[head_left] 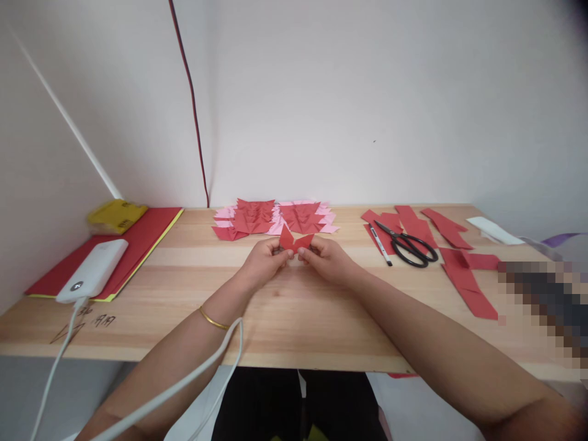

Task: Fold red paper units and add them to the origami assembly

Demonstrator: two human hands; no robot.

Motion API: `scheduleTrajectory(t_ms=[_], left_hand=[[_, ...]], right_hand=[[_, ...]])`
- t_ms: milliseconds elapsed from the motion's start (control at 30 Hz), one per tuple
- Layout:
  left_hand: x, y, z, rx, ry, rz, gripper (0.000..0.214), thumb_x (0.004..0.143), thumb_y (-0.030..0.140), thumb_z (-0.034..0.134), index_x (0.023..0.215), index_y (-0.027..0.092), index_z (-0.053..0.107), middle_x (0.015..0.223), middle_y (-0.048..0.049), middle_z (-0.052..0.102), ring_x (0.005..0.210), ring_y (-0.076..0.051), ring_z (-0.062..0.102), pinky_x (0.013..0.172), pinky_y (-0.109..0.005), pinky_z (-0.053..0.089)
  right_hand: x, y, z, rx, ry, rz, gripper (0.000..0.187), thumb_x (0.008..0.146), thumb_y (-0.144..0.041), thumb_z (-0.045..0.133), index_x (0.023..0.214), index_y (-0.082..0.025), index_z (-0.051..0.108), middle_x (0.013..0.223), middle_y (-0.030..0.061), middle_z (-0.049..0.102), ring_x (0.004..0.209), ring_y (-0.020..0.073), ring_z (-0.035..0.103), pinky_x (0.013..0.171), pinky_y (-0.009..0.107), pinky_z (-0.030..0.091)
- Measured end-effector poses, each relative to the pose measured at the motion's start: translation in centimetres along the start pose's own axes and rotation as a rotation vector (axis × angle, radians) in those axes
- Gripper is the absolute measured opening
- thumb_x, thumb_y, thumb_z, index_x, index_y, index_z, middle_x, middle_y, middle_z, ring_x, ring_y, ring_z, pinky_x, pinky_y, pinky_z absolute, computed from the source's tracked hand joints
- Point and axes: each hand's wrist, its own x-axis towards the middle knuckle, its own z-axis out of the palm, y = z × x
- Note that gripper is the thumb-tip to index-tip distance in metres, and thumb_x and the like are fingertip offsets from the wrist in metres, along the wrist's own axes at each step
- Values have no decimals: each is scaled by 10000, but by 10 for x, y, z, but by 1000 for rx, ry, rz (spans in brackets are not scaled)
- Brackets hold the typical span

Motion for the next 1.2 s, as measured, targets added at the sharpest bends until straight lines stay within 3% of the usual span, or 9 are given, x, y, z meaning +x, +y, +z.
scheduleTrajectory(t_ms=[200, 267, 367, 500, 633, 767, 867, 1033, 1200], left_hand=[[1, -2, -2, -42, 1, 21, 188, 695, 279, 660, 779, 124, 596, 619, 25, 523, 526, -73, 439, 529, -219, 353], [1, -1, -2, -82, 16, 7, 182, 686, 278, 666, 744, 129, 580, 600, 30, 512, 514, -70, 433, 530, -219, 356], [-1, 2, 0, -126, -3, -20, 187, 665, 272, 679, 752, 131, 592, 598, 34, 513, 508, -65, 422, 528, -215, 349], [-2, 6, 1, -97, -36, -29, 204, 651, 281, 685, 770, 127, 622, 604, 28, 528, 518, -65, 417, 515, -205, 323], [-1, 5, 0, -70, -25, -22, 195, 660, 292, 678, 736, 127, 608, 572, 34, 508, 512, -68, 414, 509, -206, 319], [1, 1, -2, -157, -7, -38, 193, 658, 286, 684, 667, 141, 558, 538, 45, 484, 502, -70, 428, 536, -217, 363], [1, -1, -4, -237, -19, -69, 194, 662, 270, 683, 634, 144, 538, 527, 44, 486, 494, -70, 436, 584, -245, 421], [1, 0, -5, -269, -80, -109, 158, 648, 231, 682, 729, 119, 608, 608, 23, 540, 497, -55, 424, 591, -247, 443], [1, 0, -4, -260, -97, -125, 182, 629, 209, 693, 767, 109, 628, 600, 32, 530, 505, -52, 431, 614, -255, 456]], right_hand=[[0, -2, 0, 70, -4, 40, 182, 863, -336, 487, 830, -183, 581, 770, 28, 625, 676, 138, 580, 651, 279, 479], [1, -1, 0, 172, -7, 31, 152, 832, -334, 541, 885, -193, 552, 837, 29, 627, 752, 145, 597, 694, 284, 489], [2, 3, 0, 263, 30, 44, 301, 775, -333, 615, 1024, -209, 500, 924, 28, 616, 731, 132, 591, 664, 276, 491], [2, 4, -1, 162, 104, 73, 299, 745, -323, 632, 997, -203, 523, 1018, 45, 586, 619, 93, 535, 592, 261, 468], [1, 2, -1, 108, 98, 72, 239, 832, -301, 518, 1045, -194, 506, 848, 20, 590, 650, 116, 576, 656, 283, 478], [0, 1, -4, -7, 104, -59, 385, 823, -267, 536, 1192, -212, 445, 1031, 67, 588, 737, 132, 581, 704, 299, 484], [1, 2, -7, -117, 90, -206, 438, 761, -205, 592, 1184, -227, 483, 1138, 86, 554, 851, 158, 561, 744, 306, 485], [4, 6, -12, -137, 49, -287, 271, 779, -134, 522, 1022, -223, 603, 993, 63, 635, 900, 171, 586, 787, 316, 480], [6, 10, -16, -167, -27, -330, 151, 823, -209, 547, 930, -231, 651, 900, 45, 674, 841, 167, 611, 787, 312, 476]])
